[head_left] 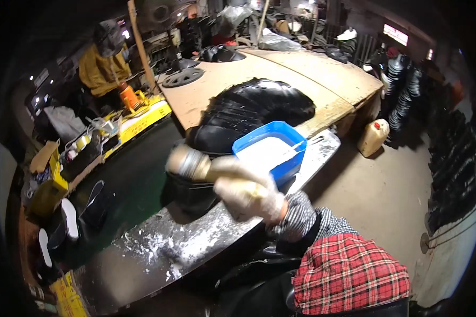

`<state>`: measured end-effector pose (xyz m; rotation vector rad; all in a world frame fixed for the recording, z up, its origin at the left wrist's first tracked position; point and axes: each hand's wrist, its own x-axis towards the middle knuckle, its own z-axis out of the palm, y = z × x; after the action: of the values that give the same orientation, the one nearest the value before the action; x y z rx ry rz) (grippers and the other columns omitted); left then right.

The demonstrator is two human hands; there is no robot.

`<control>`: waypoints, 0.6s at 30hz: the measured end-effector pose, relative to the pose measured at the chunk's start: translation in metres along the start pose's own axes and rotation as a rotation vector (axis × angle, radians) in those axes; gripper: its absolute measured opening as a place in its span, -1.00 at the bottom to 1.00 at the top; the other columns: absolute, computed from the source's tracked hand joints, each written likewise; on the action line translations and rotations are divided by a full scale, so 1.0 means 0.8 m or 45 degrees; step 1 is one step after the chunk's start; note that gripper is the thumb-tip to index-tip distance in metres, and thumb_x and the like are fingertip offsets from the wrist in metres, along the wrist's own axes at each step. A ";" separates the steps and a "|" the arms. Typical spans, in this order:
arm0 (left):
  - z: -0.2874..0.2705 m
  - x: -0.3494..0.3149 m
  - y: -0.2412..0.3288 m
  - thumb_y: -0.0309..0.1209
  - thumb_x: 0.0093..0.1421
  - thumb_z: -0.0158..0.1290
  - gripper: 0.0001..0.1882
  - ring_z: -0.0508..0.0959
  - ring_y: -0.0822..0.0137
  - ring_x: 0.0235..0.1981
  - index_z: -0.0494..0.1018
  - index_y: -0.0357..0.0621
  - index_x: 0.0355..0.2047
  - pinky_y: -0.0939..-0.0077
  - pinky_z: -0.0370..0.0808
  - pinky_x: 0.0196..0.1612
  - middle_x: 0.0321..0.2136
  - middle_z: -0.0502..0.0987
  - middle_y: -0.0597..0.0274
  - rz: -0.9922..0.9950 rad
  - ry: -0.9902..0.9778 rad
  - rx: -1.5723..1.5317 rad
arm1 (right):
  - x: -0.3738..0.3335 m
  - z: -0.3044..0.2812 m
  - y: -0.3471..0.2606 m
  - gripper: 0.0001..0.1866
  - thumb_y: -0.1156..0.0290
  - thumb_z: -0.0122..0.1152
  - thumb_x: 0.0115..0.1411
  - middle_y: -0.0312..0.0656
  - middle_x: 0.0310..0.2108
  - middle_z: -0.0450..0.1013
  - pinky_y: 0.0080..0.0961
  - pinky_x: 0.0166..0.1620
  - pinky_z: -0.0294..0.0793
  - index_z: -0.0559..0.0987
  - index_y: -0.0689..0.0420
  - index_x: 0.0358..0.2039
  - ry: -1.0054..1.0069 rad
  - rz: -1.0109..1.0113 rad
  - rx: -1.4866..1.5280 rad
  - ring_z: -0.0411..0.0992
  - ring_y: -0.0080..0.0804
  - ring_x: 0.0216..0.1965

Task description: The person applies adhesive to a shoe sole with a brush, places it on a conveyor belt, and then brushes adhesive onto the interior edges of a shoe upper. They repeat this process, occasionally retrieving a shoe last from a rack and placing it onto the conveyor belt.

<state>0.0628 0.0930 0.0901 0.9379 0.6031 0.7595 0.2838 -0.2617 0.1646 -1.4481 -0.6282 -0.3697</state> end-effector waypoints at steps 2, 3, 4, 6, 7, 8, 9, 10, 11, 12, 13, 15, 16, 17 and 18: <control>0.021 -0.009 -0.009 0.10 0.19 0.02 -0.36 0.52 0.10 -0.15 0.40 -0.22 0.03 0.23 0.49 -0.02 -0.16 0.50 -0.03 -0.053 -0.092 -0.104 | 0.027 -0.052 -0.001 -0.73 0.42 0.33 0.16 -0.14 -0.26 0.49 -0.50 -0.16 0.50 0.56 0.20 -0.14 0.345 -0.260 -0.424 0.49 -0.40 -0.22; 0.031 -0.015 -0.014 0.10 0.19 0.03 -0.36 0.52 0.10 -0.15 0.39 -0.22 0.03 0.23 0.49 -0.02 -0.17 0.50 -0.02 -0.099 -0.148 -0.173 | 0.036 -0.082 -0.013 -0.80 0.42 0.34 0.14 -0.15 -0.37 0.51 -0.53 -0.27 0.49 0.58 0.21 -0.25 0.319 -0.337 -0.660 0.51 -0.41 -0.34; 0.040 -0.022 -0.018 0.10 0.18 0.04 -0.35 0.52 0.10 -0.16 0.39 -0.22 0.03 0.23 0.49 -0.02 -0.17 0.49 -0.02 -0.132 -0.186 -0.233 | 0.046 -0.098 -0.012 -0.81 0.34 0.32 0.16 -0.15 -0.47 0.53 -0.51 -0.35 0.48 0.60 0.21 -0.35 0.265 -0.312 -0.741 0.51 -0.37 -0.43; 0.062 -0.037 -0.030 0.10 0.17 0.05 -0.35 0.52 0.10 -0.16 0.39 -0.22 0.02 0.24 0.48 -0.02 -0.18 0.49 -0.01 -0.250 -0.307 -0.380 | 0.050 -0.117 -0.006 -0.74 0.22 0.29 0.19 -0.12 -0.51 0.54 -0.50 -0.37 0.49 0.61 0.18 -0.40 0.226 0.062 -0.790 0.52 -0.32 -0.46; 0.074 -0.046 -0.036 0.10 0.17 0.05 -0.35 0.51 0.10 -0.17 0.39 -0.22 0.02 0.24 0.48 -0.02 -0.18 0.49 -0.01 -0.320 -0.372 -0.452 | 0.052 -0.127 0.000 -0.71 0.15 0.25 0.19 -0.08 -0.50 0.54 -0.45 -0.37 0.50 0.61 0.14 -0.42 0.129 0.204 -0.813 0.54 -0.27 -0.45; 0.085 -0.054 -0.044 0.10 0.17 0.06 -0.35 0.51 0.10 -0.17 0.39 -0.21 0.02 0.24 0.48 -0.02 -0.19 0.49 -0.01 -0.406 -0.440 -0.521 | 0.054 -0.141 0.018 -0.71 0.15 0.26 0.18 -0.08 -0.49 0.55 -0.41 -0.35 0.51 0.60 0.13 -0.46 0.029 0.219 -1.098 0.55 -0.25 -0.44; 0.093 -0.064 -0.051 0.10 0.16 0.07 -0.35 0.51 0.10 -0.17 0.39 -0.21 0.02 0.24 0.47 -0.02 -0.19 0.49 0.00 -0.489 -0.500 -0.579 | 0.047 -0.156 0.030 -0.72 0.16 0.26 0.18 -0.09 -0.49 0.55 -0.40 -0.34 0.51 0.60 0.13 -0.46 -0.038 0.241 -1.114 0.54 -0.24 -0.45; 0.094 -0.071 -0.059 0.10 0.16 0.07 -0.34 0.51 0.10 -0.17 0.38 -0.21 0.02 0.24 0.47 -0.02 -0.19 0.49 0.00 -0.582 -0.544 -0.630 | 0.044 -0.163 0.036 -0.73 0.18 0.25 0.19 -0.09 -0.49 0.55 -0.39 -0.33 0.51 0.60 0.13 -0.46 -0.115 0.260 -1.117 0.53 -0.23 -0.45; 0.088 -0.080 -0.065 0.10 0.15 0.08 -0.34 0.51 0.10 -0.18 0.38 -0.21 0.02 0.24 0.47 -0.02 -0.20 0.49 0.00 -0.651 -0.570 -0.667 | 0.041 -0.161 0.027 -0.76 0.21 0.26 0.19 -0.11 -0.49 0.56 -0.42 -0.33 0.50 0.61 0.13 -0.44 -0.032 0.263 -1.038 0.53 -0.27 -0.46; 0.074 -0.084 -0.072 0.11 0.15 0.09 -0.34 0.51 0.10 -0.18 0.38 -0.21 0.02 0.24 0.46 -0.03 -0.20 0.49 0.01 -0.752 -0.612 -0.739 | 0.035 -0.165 0.007 -0.78 0.23 0.27 0.18 -0.12 -0.49 0.56 -0.45 -0.32 0.50 0.62 0.12 -0.43 0.043 0.268 -0.961 0.53 -0.32 -0.46; 0.056 -0.094 -0.079 0.11 0.15 0.09 -0.34 0.50 0.10 -0.18 0.38 -0.21 0.02 0.24 0.46 -0.03 -0.21 0.49 0.01 -0.886 -0.653 -0.791 | 0.028 -0.167 -0.005 -0.81 0.29 0.29 0.17 -0.15 -0.48 0.56 -0.52 -0.33 0.48 0.62 0.15 -0.41 0.131 0.249 -0.805 0.51 -0.44 -0.46; 0.017 -0.104 -0.084 0.11 0.14 0.10 -0.33 0.50 0.10 -0.19 0.38 -0.21 0.02 0.25 0.46 -0.03 -0.21 0.48 0.01 -1.103 -0.760 -0.970 | 0.021 -0.167 -0.012 -0.82 0.35 0.29 0.15 -0.17 -0.51 0.55 -0.54 -0.37 0.47 0.58 0.21 -0.44 0.074 0.035 -0.777 0.50 -0.48 -0.47; -0.003 -0.114 -0.089 0.11 0.13 0.11 -0.33 0.50 0.10 -0.19 0.37 -0.20 0.02 0.25 0.45 -0.03 -0.22 0.48 0.02 -1.166 -0.764 -1.019 | 0.015 -0.167 -0.013 -0.86 0.39 0.27 0.13 -0.18 -0.55 0.52 -0.53 -0.41 0.45 0.58 0.21 -0.44 0.045 0.078 -0.936 0.48 -0.48 -0.50; -0.012 -0.120 -0.087 0.22 0.14 -0.01 -0.29 0.55 0.11 -0.31 0.43 -0.22 -0.05 0.29 0.53 -0.22 -0.25 0.53 0.00 -1.091 -0.564 -0.758 | 0.011 -0.161 -0.029 -0.90 0.43 0.25 0.11 -0.19 -0.57 0.49 -0.54 -0.43 0.41 0.60 0.20 -0.43 0.010 0.093 -0.967 0.44 -0.48 -0.53; -0.022 -0.126 -0.085 0.32 0.15 -0.14 -0.21 0.60 0.12 -0.43 0.49 -0.24 -0.13 0.34 0.61 -0.42 -0.28 0.58 -0.01 -1.003 -0.337 -0.519 | 0.005 -0.151 -0.024 -0.91 0.45 0.24 0.11 -0.21 -0.57 0.47 -0.56 -0.44 0.38 0.60 0.20 -0.43 0.017 0.082 -0.842 0.42 -0.50 -0.54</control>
<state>0.0105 -0.0039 0.0360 0.3528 0.4996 0.0350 0.2966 -0.3821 0.1821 -2.0865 -0.4621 -0.5687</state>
